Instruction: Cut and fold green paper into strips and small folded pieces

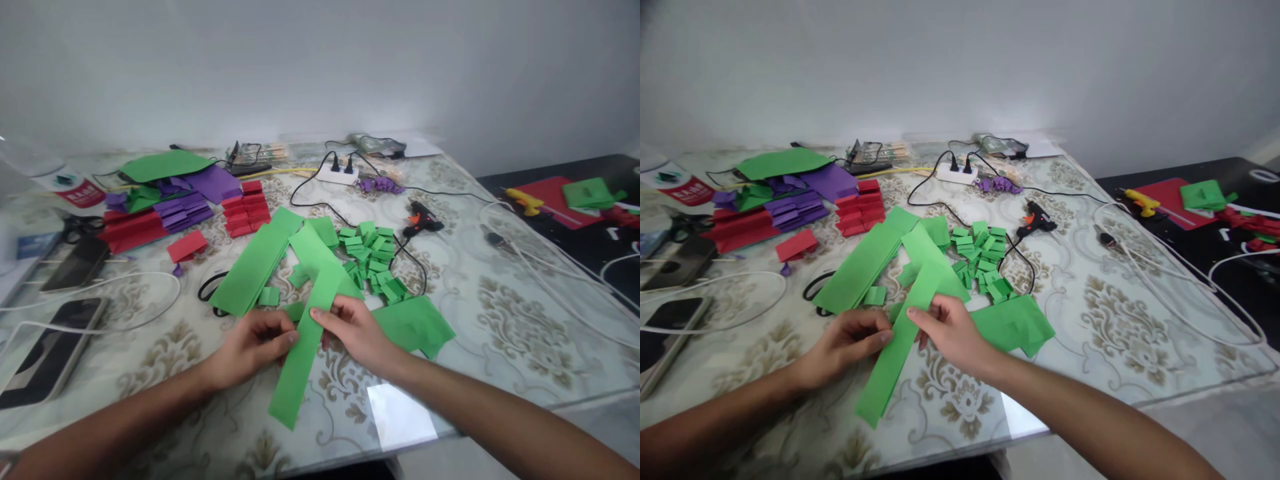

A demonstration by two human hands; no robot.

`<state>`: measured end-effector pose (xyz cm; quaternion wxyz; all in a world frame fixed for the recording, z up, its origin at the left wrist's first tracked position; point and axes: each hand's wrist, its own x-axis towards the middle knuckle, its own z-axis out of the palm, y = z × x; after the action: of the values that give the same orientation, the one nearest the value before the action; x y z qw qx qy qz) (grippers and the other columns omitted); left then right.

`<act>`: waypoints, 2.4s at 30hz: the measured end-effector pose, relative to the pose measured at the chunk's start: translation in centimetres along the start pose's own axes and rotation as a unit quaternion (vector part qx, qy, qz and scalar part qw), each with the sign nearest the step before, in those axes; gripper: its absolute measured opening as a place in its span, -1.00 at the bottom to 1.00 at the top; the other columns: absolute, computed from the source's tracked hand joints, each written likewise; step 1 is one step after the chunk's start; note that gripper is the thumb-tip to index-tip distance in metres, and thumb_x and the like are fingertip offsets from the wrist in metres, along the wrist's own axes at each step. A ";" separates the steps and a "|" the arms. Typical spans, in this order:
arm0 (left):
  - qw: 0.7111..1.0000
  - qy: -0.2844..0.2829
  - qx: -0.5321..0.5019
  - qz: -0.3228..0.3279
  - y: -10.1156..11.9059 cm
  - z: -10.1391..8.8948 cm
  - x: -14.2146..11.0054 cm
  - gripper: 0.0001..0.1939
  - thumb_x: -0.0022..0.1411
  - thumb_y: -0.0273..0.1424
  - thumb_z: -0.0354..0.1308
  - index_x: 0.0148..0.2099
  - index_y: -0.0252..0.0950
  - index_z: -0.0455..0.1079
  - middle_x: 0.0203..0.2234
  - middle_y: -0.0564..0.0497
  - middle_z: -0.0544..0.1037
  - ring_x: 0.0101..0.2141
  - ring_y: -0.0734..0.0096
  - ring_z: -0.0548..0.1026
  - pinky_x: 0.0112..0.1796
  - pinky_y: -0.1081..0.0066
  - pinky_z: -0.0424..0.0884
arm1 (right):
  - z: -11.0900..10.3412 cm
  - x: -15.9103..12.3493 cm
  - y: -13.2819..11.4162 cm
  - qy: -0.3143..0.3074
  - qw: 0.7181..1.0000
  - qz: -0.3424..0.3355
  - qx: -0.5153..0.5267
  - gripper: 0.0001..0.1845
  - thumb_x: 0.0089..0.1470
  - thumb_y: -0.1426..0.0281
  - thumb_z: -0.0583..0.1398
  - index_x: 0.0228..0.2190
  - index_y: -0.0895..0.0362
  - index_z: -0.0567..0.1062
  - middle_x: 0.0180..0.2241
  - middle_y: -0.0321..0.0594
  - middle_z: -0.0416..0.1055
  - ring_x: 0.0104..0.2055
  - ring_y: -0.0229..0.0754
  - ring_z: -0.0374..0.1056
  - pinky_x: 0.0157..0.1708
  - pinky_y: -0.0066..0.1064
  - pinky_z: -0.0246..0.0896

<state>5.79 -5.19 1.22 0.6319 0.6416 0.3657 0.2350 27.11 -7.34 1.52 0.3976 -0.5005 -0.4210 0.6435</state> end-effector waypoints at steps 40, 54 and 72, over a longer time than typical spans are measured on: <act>1.000 -0.009 0.000 0.007 -0.4 -0.2 0.0 -0.66 0.39 -0.17 0.18 -0.32 -0.35 0.38 -0.53 0.12 0.31 -0.48 0.52 0.23 -0.46 0.50 0.17 | 0.8 -0.5 1.0 0.013 0.999 -0.008 -0.037 -0.42 -0.14 -0.06 0.45 -0.65 0.15 0.39 -0.71 -0.35 0.32 -0.63 -0.33 0.25 -0.62 -0.48 0.03; 0.999 0.015 -0.035 -0.013 -0.5 -0.4 0.3 -0.65 0.32 -0.18 0.24 -0.36 -0.34 0.35 -0.54 0.11 0.34 -0.52 0.53 0.32 -0.48 0.53 0.26 | -1.4 1.0 -0.9 0.097 0.994 -0.047 0.036 -0.59 -0.08 0.09 0.46 -0.58 0.16 0.54 -0.61 -0.28 0.45 -0.55 -0.24 0.39 -0.52 -0.43 0.19; 0.997 0.042 -0.056 0.032 -0.3 -0.2 0.2 -0.75 0.37 -0.21 0.21 -0.22 -0.32 0.41 -0.45 0.07 0.38 -0.43 0.47 0.32 -0.40 0.48 0.26 | -1.1 0.7 -0.8 0.095 0.994 -0.055 0.007 -0.54 -0.06 0.05 0.44 -0.59 0.16 0.50 -0.62 -0.27 0.45 -0.56 -0.24 0.40 -0.56 -0.45 0.21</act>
<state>5.66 -4.93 0.94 0.6434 0.6059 0.3574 0.3019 28.11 -6.26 1.93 0.4745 -0.5328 -0.4038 0.5727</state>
